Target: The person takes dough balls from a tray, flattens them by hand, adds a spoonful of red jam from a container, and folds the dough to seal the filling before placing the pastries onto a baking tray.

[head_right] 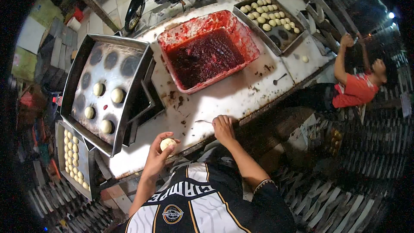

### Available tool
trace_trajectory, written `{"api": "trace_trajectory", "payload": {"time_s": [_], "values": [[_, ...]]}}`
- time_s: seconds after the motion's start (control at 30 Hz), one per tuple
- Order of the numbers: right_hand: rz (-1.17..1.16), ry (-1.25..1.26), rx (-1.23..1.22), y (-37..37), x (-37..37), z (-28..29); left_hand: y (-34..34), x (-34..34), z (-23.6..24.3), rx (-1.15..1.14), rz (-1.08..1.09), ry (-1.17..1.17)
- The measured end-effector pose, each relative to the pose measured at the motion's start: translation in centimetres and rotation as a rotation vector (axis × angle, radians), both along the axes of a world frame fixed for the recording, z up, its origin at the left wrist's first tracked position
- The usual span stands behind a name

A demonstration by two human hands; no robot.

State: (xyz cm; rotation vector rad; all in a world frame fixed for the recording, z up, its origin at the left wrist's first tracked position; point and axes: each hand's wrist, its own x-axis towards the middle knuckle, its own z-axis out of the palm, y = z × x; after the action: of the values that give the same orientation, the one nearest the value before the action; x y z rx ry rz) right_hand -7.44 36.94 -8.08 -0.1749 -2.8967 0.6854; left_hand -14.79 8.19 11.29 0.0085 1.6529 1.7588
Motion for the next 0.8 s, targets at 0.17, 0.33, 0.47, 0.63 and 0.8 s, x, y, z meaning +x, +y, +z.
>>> {"api": "trace_trajectory", "payload": {"time_s": [0.17,0.33,0.47,0.63,0.8], "values": [[0.057,0.376,-0.276,3.4,-4.8,9.5,3.0,-1.9,1.7,0.095,0.178,-0.088],[0.066,0.149,0.19,12.3,-16.4,23.8,3.9,-2.6,2.6,-0.093,0.329,0.003],[0.368,-0.168,0.284,13.8,-22.4,22.7,4.9,-3.3,1.2,-0.199,0.388,0.053],[0.615,-0.379,0.383,12.4,-26.5,20.5,5.8,-4.3,0.4,-0.235,0.501,0.087],[0.68,-0.441,0.34,12.2,-27.8,18.8,5.6,-4.0,0.4,-0.159,0.587,0.075]]}}
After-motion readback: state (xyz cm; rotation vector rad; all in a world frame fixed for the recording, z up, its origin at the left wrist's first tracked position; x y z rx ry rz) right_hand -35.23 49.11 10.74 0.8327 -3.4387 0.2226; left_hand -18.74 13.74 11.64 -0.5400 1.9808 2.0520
